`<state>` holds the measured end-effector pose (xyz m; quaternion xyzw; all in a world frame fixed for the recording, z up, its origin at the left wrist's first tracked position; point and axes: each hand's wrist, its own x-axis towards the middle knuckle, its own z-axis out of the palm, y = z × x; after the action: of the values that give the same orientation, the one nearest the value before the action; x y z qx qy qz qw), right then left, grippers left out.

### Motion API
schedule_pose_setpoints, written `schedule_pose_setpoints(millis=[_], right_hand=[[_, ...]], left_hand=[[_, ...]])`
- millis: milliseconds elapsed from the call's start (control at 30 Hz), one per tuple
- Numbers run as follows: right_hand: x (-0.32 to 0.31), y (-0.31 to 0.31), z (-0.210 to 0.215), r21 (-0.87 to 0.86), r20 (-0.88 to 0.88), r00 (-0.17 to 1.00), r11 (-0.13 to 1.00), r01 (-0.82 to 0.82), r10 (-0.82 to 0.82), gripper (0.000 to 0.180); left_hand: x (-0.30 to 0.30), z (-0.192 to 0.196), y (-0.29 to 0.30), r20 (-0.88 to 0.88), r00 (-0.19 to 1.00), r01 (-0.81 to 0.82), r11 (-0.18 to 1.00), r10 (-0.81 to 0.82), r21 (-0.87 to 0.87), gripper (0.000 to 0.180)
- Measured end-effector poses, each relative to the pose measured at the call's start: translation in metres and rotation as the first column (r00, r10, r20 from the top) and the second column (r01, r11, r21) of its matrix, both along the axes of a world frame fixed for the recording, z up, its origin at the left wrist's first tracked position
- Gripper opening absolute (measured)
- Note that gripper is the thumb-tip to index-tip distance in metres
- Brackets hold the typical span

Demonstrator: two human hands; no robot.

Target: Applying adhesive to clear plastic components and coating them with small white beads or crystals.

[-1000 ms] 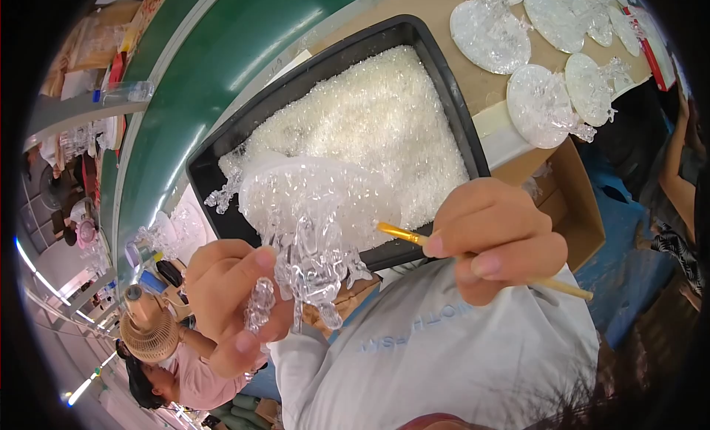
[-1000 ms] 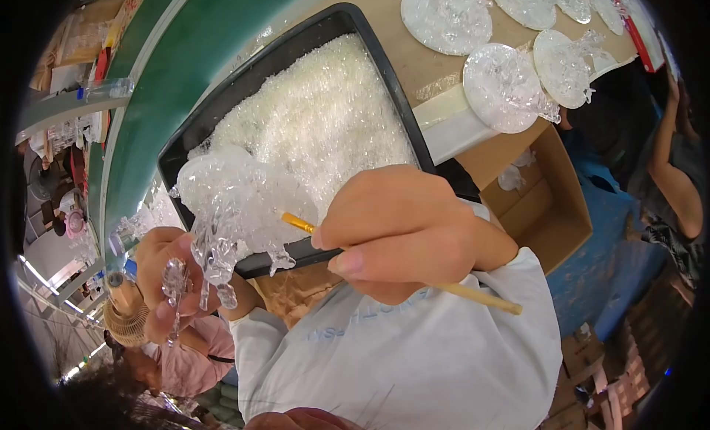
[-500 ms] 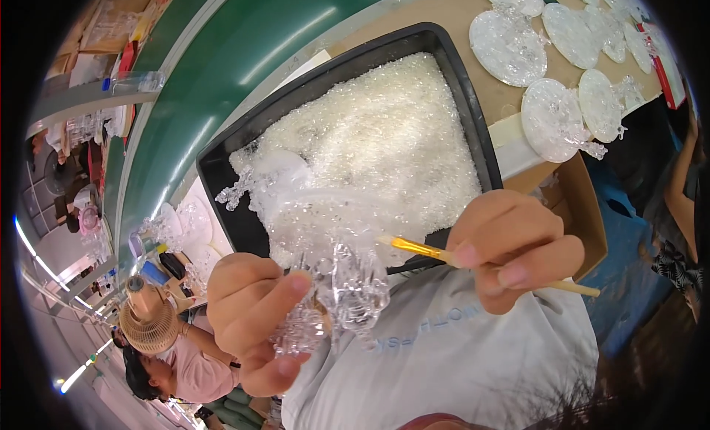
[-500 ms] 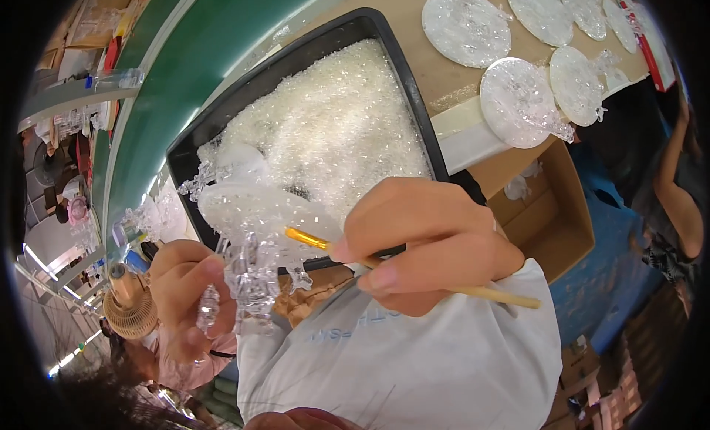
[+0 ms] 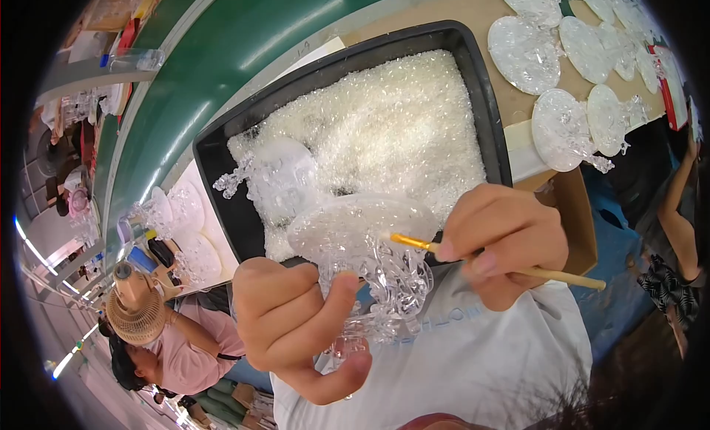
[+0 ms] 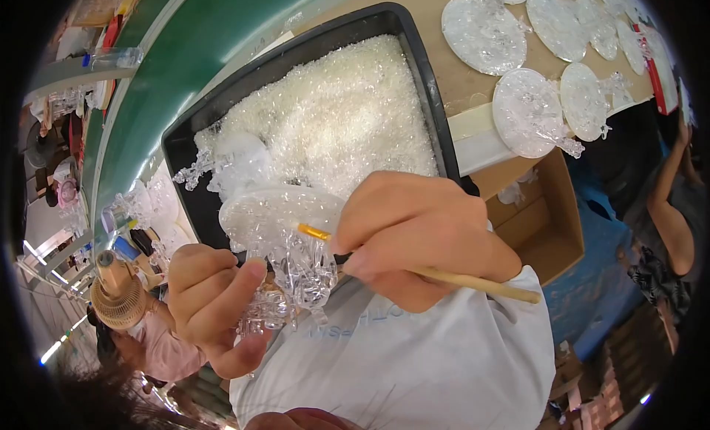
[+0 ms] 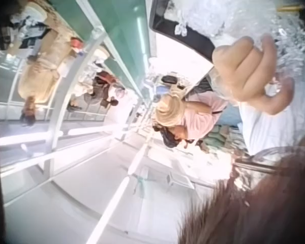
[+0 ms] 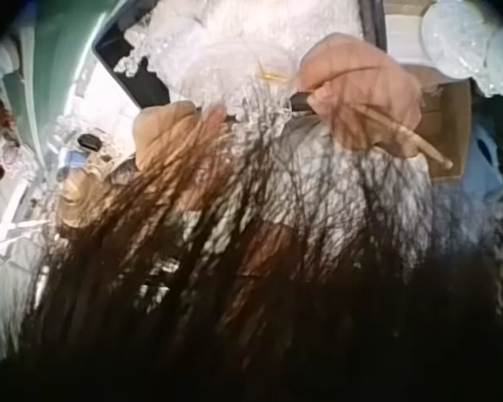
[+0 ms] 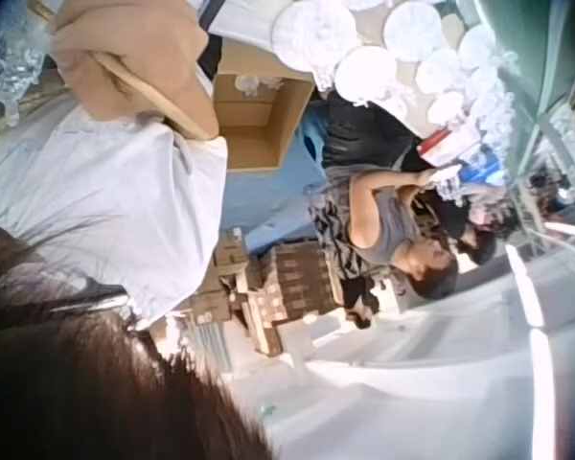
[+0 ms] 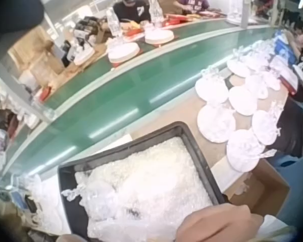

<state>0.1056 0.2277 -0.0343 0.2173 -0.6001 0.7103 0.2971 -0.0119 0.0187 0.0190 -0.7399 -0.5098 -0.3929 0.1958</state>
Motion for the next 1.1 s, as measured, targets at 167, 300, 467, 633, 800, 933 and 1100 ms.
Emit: schedule_pose_setpoints(millis=[167, 300, 467, 633, 800, 933, 1100], right_hand=[[-0.002, -0.007, 0.002, 0.028, 0.059, 0.997, 0.998, 0.052, -0.053, 0.017], [-0.003, -0.008, 0.001, 0.053, 0.044, 0.999, 0.998, 0.027, -0.03, 0.015], [-0.001, -0.008, 0.002, 0.033, 0.078, 0.995, 0.998, 0.056, -0.058, 0.016], [-0.005, -0.013, 0.003, -0.014, 0.065, 0.994, 0.996, 0.09, -0.088, 0.017], [0.002, -0.003, 0.005, 0.017, 0.084, 0.989, 0.992, 0.124, -0.125, 0.014], [0.001, -0.006, -0.005, -0.226, -0.033, 0.952, 0.93, 0.29, -0.305, 0.021], [0.007, -0.007, 0.002, -0.039, 0.165, 0.881, 0.889, 0.455, -0.444, 0.017]], left_hand=[[0.001, -0.004, 0.002, -0.028, 1.0, 0.011, 1.0, -0.011, 0.009, 0.04], [0.003, -0.004, 0.004, -0.019, 1.0, -0.008, 1.0, 0.008, 0.012, 0.039], [0.004, -0.006, 0.006, -0.024, 1.0, -0.004, 1.0, 0.004, 0.026, 0.038], [0.004, -0.005, 0.004, -0.031, 0.999, -0.01, 1.0, 0.01, 0.006, 0.037], [0.002, 0.002, -0.001, 0.109, 0.983, -0.133, 0.979, 0.15, -0.152, 0.038], [-0.013, 0.012, -0.006, 0.571, 0.534, -0.573, 0.764, 0.623, -0.297, 0.026], [-0.118, 0.045, 0.07, 0.21, 0.575, -0.761, 0.611, 0.791, -0.218, 0.026]])
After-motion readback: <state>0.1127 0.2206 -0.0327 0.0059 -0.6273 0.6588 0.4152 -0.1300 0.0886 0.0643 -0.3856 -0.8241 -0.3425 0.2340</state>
